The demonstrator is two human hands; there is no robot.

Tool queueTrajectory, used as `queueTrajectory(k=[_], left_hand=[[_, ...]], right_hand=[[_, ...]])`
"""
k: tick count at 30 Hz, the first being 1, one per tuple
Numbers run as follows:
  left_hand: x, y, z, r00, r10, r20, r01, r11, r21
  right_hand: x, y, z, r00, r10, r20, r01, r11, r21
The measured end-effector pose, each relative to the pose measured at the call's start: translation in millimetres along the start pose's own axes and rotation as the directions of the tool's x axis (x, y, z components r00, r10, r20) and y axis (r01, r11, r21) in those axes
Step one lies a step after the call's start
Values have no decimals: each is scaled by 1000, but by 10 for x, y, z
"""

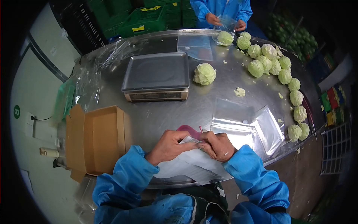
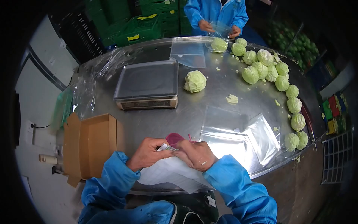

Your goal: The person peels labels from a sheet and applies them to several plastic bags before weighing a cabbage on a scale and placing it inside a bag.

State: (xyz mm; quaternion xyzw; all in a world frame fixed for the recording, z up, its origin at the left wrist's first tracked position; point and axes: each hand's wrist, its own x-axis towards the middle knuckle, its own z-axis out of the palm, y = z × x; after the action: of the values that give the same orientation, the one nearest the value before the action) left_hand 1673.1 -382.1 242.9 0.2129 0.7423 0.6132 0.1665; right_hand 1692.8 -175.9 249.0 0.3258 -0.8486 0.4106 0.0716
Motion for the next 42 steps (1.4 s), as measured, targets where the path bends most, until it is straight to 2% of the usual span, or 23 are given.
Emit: queueTrajectory(k=[3,10,12,16,18,19,21,24,28,33,37,39,40,41,42], left_hand=[[6,48,-11,998,-54,34,57,995,-86],[38,117,-24,991,-104,80,106,994,-19],[33,114,-6,983,-138,123,167,949,-268],[59,104,-73,977,-182,114,201,963,-181],[97,114,-25,955,-289,61,295,923,-246],[126,98,-4,957,-284,59,290,924,-250],[191,56,26,914,-401,58,381,801,-462],[250,153,32,881,-472,26,425,766,-483],[284,92,30,875,-482,33,448,784,-430],[386,115,86,897,-441,17,386,765,-515],[502,142,70,883,-469,-12,382,733,-563],[526,132,21,896,-444,24,387,752,-533],[523,125,-20,893,-450,31,396,750,-530],[517,107,-83,903,-429,-20,376,812,-445],[519,84,-158,915,-400,-58,356,866,-352]], right_hand=[[3,-22,-16,1000,13,-7,-13,1000,-8],[-30,56,56,996,-40,-76,38,999,-38],[-51,97,61,990,-65,-124,55,995,-82],[-99,193,72,992,-12,-127,-1,995,-97],[-69,220,69,981,-98,-168,66,981,-183],[-52,250,75,981,-101,-163,70,980,-187],[-10,307,89,953,-213,-213,144,944,-297],[19,318,69,943,-263,-203,190,927,-323],[16,355,69,931,-284,-228,206,927,-314],[65,387,-19,913,-285,-291,195,933,-303],[69,251,-135,928,-285,-241,226,943,-246],[29,187,-86,904,78,-421,-22,990,136],[-9,116,-157,889,279,-363,-165,935,315],[-56,154,-184,881,293,-370,-177,932,317],[-116,215,-213,824,429,-369,-216,841,497]])
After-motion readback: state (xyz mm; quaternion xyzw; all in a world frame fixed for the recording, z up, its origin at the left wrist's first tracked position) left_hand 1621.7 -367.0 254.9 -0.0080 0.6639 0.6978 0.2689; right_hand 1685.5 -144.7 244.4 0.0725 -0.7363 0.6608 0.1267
